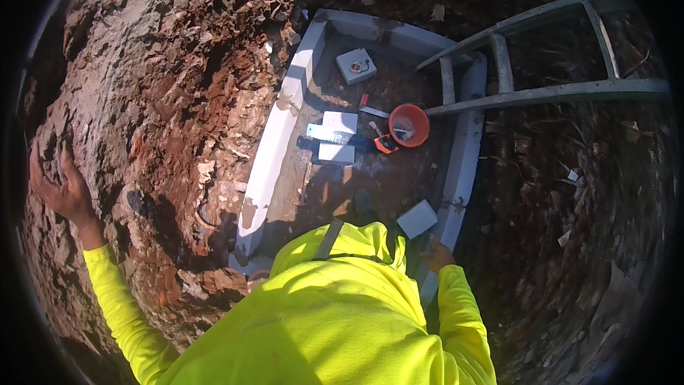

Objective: The person pours cement from a bucket into a foundation trench and spreads it with a trowel. They then place white rectangular blocks into the trench, adjusting their position to fit the layout. The person repeats the process of spreading cement and positioning blocks to build up the structure.

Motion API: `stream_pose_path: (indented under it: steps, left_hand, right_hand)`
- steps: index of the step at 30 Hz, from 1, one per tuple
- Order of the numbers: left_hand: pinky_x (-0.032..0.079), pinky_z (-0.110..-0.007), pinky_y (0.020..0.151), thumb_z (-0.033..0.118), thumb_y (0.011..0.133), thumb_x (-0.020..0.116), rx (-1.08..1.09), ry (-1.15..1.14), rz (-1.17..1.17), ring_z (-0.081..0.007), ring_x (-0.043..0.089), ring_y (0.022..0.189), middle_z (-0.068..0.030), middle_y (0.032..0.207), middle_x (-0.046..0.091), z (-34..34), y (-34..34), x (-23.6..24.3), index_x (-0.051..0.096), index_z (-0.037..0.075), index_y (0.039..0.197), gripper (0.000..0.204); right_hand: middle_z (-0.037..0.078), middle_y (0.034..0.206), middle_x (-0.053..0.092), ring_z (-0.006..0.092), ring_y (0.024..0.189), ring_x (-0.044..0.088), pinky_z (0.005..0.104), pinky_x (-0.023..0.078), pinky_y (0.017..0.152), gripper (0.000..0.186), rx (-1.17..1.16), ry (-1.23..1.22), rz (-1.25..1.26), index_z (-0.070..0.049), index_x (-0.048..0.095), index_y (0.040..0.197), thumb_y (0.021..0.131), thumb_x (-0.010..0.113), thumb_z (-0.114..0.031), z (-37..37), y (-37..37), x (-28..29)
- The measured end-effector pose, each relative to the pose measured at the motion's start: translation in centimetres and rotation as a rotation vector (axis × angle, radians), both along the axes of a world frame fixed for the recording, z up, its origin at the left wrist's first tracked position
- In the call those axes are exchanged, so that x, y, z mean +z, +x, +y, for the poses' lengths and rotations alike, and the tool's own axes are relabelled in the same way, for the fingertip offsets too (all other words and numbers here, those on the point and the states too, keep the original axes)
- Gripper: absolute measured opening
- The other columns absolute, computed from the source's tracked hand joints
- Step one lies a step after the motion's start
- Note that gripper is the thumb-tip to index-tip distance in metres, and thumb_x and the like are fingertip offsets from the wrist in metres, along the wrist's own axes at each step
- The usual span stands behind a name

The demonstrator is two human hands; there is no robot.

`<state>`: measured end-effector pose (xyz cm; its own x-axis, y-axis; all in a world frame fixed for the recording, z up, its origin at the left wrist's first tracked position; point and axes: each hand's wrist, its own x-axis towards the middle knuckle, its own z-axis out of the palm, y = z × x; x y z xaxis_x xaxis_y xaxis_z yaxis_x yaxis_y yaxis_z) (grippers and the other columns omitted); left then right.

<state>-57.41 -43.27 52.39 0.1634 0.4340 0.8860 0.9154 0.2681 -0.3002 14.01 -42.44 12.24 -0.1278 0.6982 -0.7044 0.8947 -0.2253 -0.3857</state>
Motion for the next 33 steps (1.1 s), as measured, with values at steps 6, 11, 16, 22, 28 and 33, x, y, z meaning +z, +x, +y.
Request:
stream_pose_path:
  steps: [6,11,16,22,28,33]
  left_hand:
    - [0.045,-0.046,0.103,0.018,0.078,0.077,0.138,-1.725,-1.071,-0.0438,0.046,0.13,-0.026,0.139,0.047,-11.0,15.0,-26.5,0.039,0.001,0.142,0.076]
    - [0.043,-0.045,0.105,0.022,0.086,0.067,-0.163,-1.356,-1.336,-0.0434,0.05,0.127,-0.0297,0.138,0.048,-21.5,24.1,-35.7,0.034,-0.002,0.147,0.073]
    - [0.041,-0.046,0.106,0.02,0.09,0.063,0.024,-1.157,-1.747,-0.0429,0.049,0.128,-0.0287,0.14,0.047,-24.0,26.6,-36.8,0.036,-0.003,0.146,0.065]
    - [0.038,-0.045,0.109,0.017,0.095,0.057,-0.131,-1.185,-1.637,-0.0412,0.046,0.132,-0.0266,0.143,0.044,-20.2,27.4,-35.4,0.039,-0.003,0.144,0.056]
    - [0.038,-0.045,0.11,0.015,0.093,0.059,-0.382,-1.31,-1.139,-0.04,0.045,0.132,-0.0244,0.145,0.043,-19.9,26.6,-35.9,0.042,-0.003,0.14,0.053]
    - [0.04,-0.046,0.106,0.016,0.09,0.062,-0.373,-1.324,-1.146,-0.0419,0.047,0.129,-0.0255,0.143,0.044,-16.1,27.6,-31.2,0.044,-0.003,0.137,0.054]
  right_hand:
    - [0.023,0.15,0.036,0.0386,0.13,0.048,0.0418,0.042,0.107,0.1,0.408,-0.1,0.213,-0.007,0.017,0.155,0.077,0.078,-0.021,4.0,-5.6,5.6]
    - [0.027,0.156,0.021,0.0431,0.142,0.029,0.045,0.032,0.115,0.091,0.829,0.1,0.336,0.004,0.018,0.152,0.083,0.069,-0.028,4.2,-4.4,6.3]
    - [0.03,0.156,0.019,0.044,0.144,0.025,0.0484,0.028,0.117,0.08,0.91,0.069,0.579,0.009,0.023,0.148,0.088,0.063,-0.026,8.0,-6.9,8.9]
    - [0.029,0.158,0.014,0.0411,0.148,0.019,0.0592,0.02,0.117,0.059,1.316,0.233,0.585,0.014,0.043,0.134,0.09,0.057,-0.023,11.2,-9.8,8.1]
    - [0.028,0.156,0.019,0.0397,0.149,0.013,0.0589,0.014,0.119,0.067,1.368,0.114,0.573,0.012,0.026,0.144,0.087,0.057,-0.005,12.5,-10.3,7.3]
    - [0.027,0.155,0.021,0.038,0.15,0.01,0.0589,0.011,0.121,0.073,1.383,0.049,0.425,0.011,0.022,0.146,0.084,0.057,-0.003,12.2,-9.7,7.5]
